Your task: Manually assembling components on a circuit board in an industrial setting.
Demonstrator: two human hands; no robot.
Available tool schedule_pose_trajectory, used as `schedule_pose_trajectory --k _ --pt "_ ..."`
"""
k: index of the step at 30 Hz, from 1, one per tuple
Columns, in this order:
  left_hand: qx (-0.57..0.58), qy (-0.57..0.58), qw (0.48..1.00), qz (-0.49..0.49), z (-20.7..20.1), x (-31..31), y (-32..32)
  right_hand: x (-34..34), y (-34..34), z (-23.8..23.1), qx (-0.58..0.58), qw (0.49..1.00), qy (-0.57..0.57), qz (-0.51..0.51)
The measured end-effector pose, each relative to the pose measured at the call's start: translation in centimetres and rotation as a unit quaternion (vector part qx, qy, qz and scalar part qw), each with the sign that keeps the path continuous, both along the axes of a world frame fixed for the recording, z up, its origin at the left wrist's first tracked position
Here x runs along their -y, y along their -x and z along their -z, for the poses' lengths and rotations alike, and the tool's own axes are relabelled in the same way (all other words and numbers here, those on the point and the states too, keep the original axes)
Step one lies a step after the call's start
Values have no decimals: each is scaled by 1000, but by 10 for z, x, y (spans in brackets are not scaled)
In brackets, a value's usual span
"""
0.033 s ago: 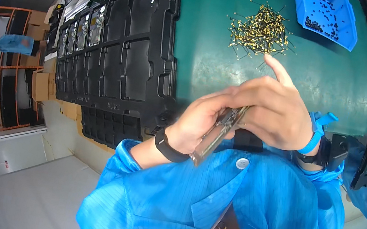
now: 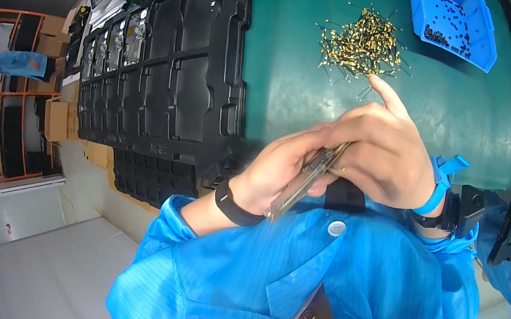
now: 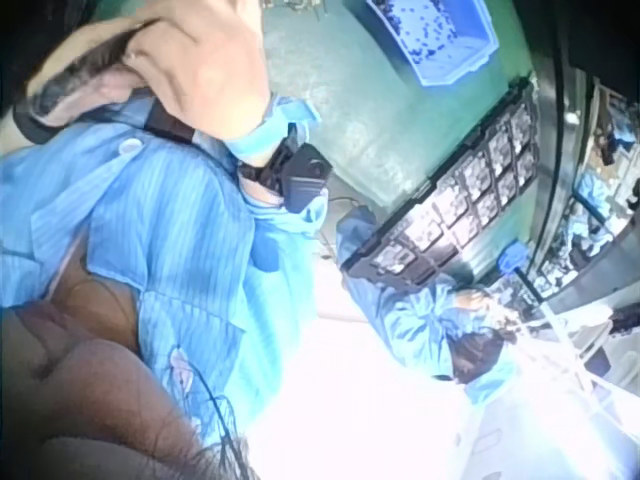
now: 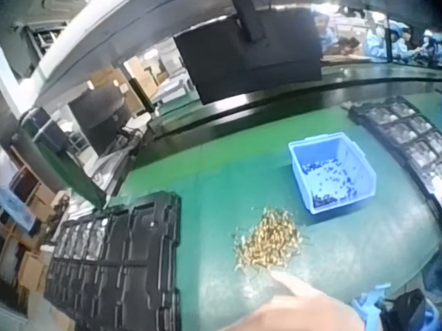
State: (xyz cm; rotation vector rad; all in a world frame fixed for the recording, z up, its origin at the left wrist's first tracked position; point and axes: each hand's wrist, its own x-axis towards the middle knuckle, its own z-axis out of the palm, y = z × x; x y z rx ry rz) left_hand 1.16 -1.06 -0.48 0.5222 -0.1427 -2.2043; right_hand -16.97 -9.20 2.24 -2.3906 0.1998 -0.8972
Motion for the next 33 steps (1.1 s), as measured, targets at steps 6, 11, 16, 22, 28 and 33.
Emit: schedule_pose_trajectory --k 6,11,16,22,28,33 --pt "452 243 833 -206 1 -16 5 -1 5 17 101 926 -339 129" --pt "549 353 727 -214 -26 4 10 -18 -6 35 97 888 -430 130" --pt "507 244 772 -294 -24 7 8 -27 -10 30 69 876 -470 79" --pt "499 226 782 -298 -21 7 6 -29 -8 24 56 866 -495 48" --pt "465 247 802 -282 -19 7 5 -28 -7 29 71 875 -471 85" --pt "483 250 806 -234 -24 5 8 -27 -9 23 38 959 -164 229"
